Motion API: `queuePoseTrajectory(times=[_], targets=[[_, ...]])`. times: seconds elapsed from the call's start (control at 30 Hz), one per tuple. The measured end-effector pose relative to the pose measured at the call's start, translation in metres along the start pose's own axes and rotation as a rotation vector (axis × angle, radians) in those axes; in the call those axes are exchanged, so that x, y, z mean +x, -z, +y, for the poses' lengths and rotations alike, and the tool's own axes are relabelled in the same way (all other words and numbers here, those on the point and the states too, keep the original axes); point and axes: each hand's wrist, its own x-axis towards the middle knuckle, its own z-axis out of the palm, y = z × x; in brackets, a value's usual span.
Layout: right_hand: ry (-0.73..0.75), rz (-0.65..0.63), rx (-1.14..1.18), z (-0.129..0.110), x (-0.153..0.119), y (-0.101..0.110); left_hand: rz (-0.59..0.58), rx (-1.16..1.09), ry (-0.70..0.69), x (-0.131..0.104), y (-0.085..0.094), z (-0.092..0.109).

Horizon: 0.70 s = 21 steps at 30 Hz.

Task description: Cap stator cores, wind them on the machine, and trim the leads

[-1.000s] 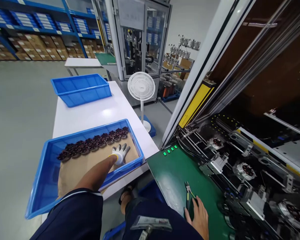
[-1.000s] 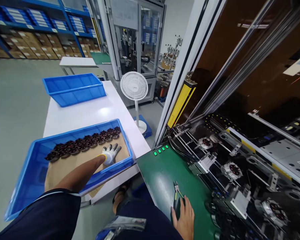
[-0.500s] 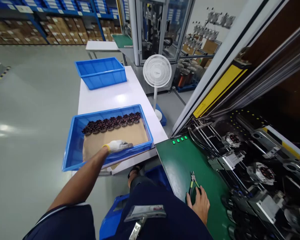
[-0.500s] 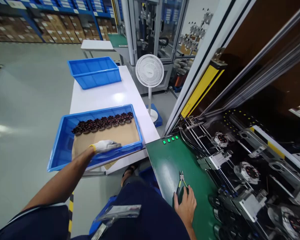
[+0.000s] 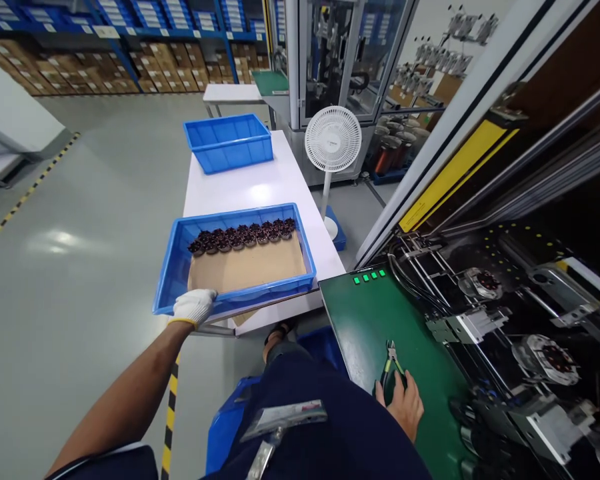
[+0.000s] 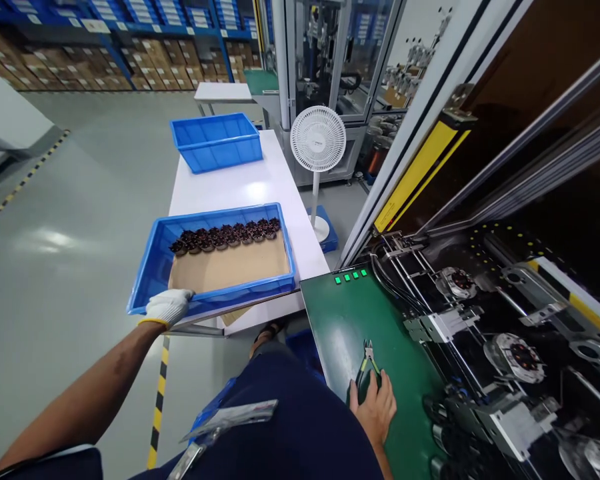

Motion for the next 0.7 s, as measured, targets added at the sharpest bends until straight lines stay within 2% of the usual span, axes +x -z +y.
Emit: queuePoseTrajectory(times=[0.2, 0.3, 0.37, 0.47, 0.57, 0.63, 0.7], targets=[[0.006, 0.000, 0.007, -0.001, 0.001, 0.001, -0.071, 0.085, -0.031, -0.013, 0.004, 0.011], [0.016, 0.005, 0.003, 0.000, 0.001, 0.000, -0.056, 0.102, -0.051, -0.024, 0.005, 0.019], [0.021, 0.022, -0.001, 0.000, 0.000, -0.002, -0.010, 0.106, -0.080, -0.031, 0.007, 0.032], [0.032, 0.044, -0.003, 0.000, 0.001, -0.003, 0.086, 0.082, -0.202, -0.035, 0.009, 0.074], [0.042, 0.061, -0.006, -0.001, 0.002, -0.003, 0.119, 0.033, -0.328, -0.025, 0.010, 0.135], [0.050, 0.072, -0.013, -0.001, 0.003, -0.002, 0.112, 0.015, -0.347, -0.014, 0.012, 0.173], [0.060, 0.078, -0.021, -0.001, 0.004, -0.002, 0.100, 0.009, -0.348, -0.003, 0.014, 0.200]])
